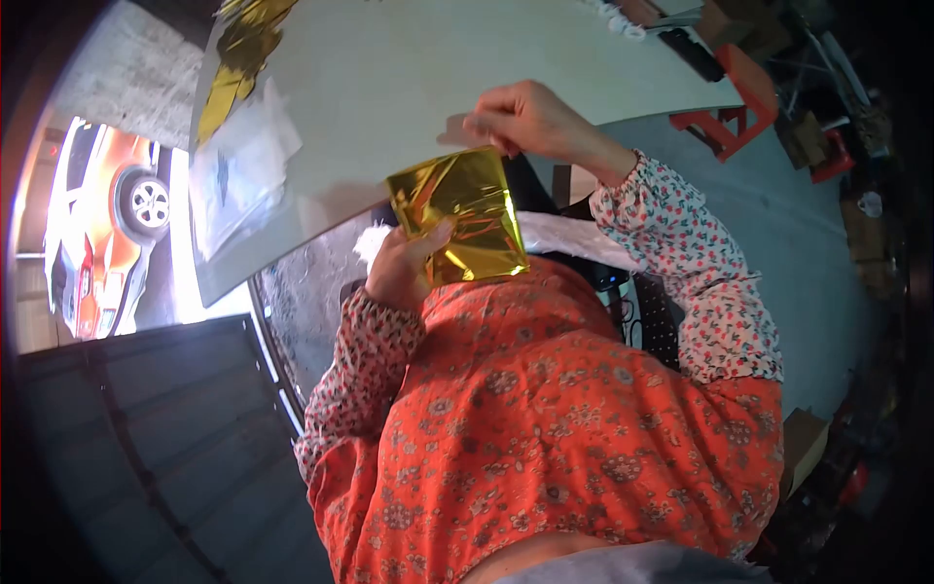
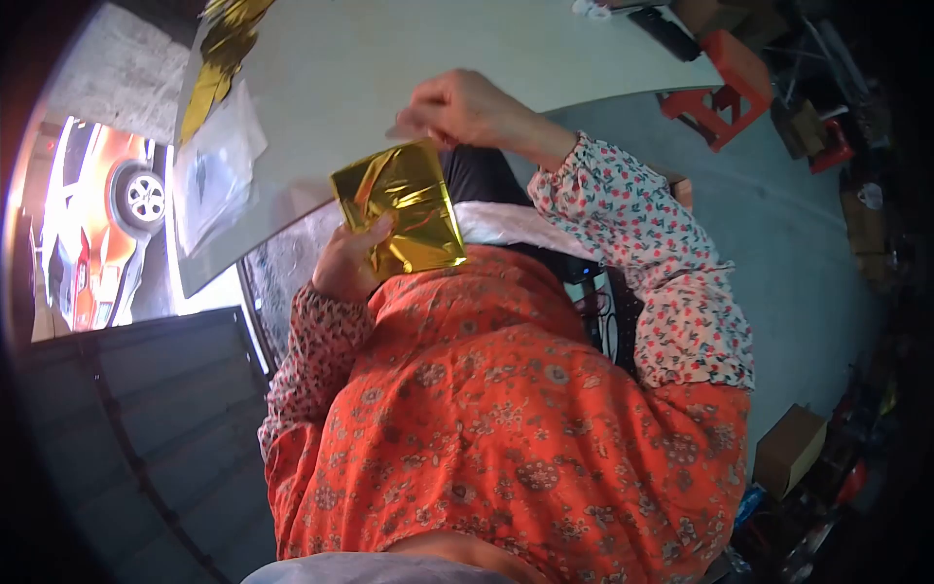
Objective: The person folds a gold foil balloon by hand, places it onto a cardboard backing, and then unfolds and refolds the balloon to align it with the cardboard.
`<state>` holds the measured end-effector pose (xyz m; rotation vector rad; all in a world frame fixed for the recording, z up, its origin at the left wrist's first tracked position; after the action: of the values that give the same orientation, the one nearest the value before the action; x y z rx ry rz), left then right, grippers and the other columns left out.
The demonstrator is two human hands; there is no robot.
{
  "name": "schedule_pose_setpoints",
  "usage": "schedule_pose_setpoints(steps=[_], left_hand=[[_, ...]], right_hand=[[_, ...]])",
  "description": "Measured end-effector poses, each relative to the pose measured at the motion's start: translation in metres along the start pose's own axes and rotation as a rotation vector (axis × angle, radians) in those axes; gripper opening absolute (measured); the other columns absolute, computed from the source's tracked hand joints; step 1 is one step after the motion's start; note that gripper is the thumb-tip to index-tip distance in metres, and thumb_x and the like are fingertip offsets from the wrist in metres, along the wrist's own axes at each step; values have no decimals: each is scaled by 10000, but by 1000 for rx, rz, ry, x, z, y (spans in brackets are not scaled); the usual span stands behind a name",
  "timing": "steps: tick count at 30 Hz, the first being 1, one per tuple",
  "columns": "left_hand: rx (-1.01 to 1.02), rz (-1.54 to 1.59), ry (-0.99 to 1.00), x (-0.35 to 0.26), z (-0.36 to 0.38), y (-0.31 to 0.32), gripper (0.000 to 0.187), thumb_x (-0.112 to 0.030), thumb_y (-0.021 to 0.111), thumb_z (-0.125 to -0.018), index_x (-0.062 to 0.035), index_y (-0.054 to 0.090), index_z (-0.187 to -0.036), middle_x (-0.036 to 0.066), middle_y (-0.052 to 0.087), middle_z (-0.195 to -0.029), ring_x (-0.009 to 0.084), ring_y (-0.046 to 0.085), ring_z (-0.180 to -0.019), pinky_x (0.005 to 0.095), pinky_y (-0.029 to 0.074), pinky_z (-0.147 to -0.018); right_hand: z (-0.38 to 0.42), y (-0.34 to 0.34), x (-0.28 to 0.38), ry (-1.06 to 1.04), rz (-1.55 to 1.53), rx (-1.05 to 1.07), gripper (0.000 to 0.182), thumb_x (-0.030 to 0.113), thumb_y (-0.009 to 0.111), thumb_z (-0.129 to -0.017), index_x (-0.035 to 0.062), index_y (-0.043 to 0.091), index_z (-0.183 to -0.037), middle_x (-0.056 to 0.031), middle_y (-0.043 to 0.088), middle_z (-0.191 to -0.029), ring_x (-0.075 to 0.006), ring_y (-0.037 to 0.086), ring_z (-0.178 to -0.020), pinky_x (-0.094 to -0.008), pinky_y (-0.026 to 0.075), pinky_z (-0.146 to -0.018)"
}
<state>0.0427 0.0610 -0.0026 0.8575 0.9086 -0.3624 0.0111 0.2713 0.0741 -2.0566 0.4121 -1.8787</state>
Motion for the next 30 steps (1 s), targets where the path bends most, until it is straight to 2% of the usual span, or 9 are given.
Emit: schedule_pose_setpoints(steps=[2, 5, 6, 10, 13, 16, 22, 25, 30], left_hand=[[-63, 327, -45, 2, 5, 2, 343, -108, 520, -1002, 17, 505, -1321, 131, 584, -1285, 284, 587, -1178, 454, 503, -1005], [-86, 318, 68, -16, 5, -4, 330, -109, 525, -1001, 0, 507, -1312, 133, 580, -1279, 291, 584, -1183, 475, 506, -1009], [-95, 349, 117, -18, 2, -10, 322, -75, 507, -999, 31, 515, -1302, 171, 598, -1274, 335, 596, -1183, 499, 516, -1007], [-142, 348, 235, -30, -4, -13, 332, -85, 512, -999, 24, 510, -1313, 163, 597, -1273, 319, 604, -1171, 476, 512, -1014], [-171, 336, 212, -35, -2, -13, 349, -110, 504, -1003, 42, 495, -1317, 171, 591, -1279, 314, 605, -1174, 466, 512, -1020], [-164, 270, 206, -26, 18, -21, 354, -132, 468, -1021, 50, 474, -1325, 158, 572, -1273, 291, 599, -1164, 438, 516, -1009], [-156, 302, 219, -29, 14, -28, 339, -111, 464, -1030, 44, 470, -1331, 168, 574, -1283, 306, 593, -1180, 465, 519, -1008], [-173, 333, 244, -25, 19, -38, 336, -92, 465, -1027, 44, 467, -1334, 179, 570, -1306, 323, 585, -1197, 494, 507, -1026], [-182, 409, 271, -24, 24, -51, 334, -79, 479, -1020, 21, 478, -1338, 177, 569, -1316, 329, 581, -1204, 505, 493, -1040]], right_hand=[[-6, -52, -12, -22, -114, -265, 185, 211, 654, -964, 37, 718, -964, 19, 657, -727, -44, 591, -660, -223, 468, -586], [-6, -181, -27, -253, 839, -813, 214, 220, 675, -928, 50, 713, -1053, -124, 737, -917, -271, 704, -829, -336, 537, -743], [-11, -218, -40, -312, 852, -805, 282, 266, 650, -939, 40, 698, -1102, -193, 708, -1008, -355, 684, -916, -373, 537, -783], [-13, -300, -83, 199, 1386, -767, 310, 288, 591, -967, 2, 648, -1070, -193, 684, -1065, -383, 663, -983, -433, 533, -818], [-11, -302, -109, 181, 1375, -665, 229, 253, 582, -968, 31, 639, -965, -201, 677, -1004, -351, 673, -966, -432, 540, -773], [4, -260, -80, -19, 1783, -721, 195, 235, 583, -966, 56, 630, -905, -190, 676, -866, -312, 701, -833, -412, 549, -665], [9, -267, -63, -126, 1687, -698, 217, 278, 604, -968, 87, 620, -866, -126, 640, -629, -293, 677, -586, -399, 528, -528], [3, -268, -69, -82, 1767, -653, 241, 309, 591, -984, 98, 652, -883, -119, 651, -644, -295, 680, -608, -399, 525, -533], [18, -253, -28, -359, 1329, -915, 162, 168, 583, -967, 112, 718, -1037, -136, 721, -884, -331, 701, -754, -403, 554, -638]])
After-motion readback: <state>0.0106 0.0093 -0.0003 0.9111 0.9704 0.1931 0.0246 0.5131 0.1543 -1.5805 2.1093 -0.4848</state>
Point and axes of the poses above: each hand's wrist, its own z-axis away from the middle knuckle, its own y-axis out of the palm, x = y × z, the point moved 8 cm from there along -z, towards the middle knuckle
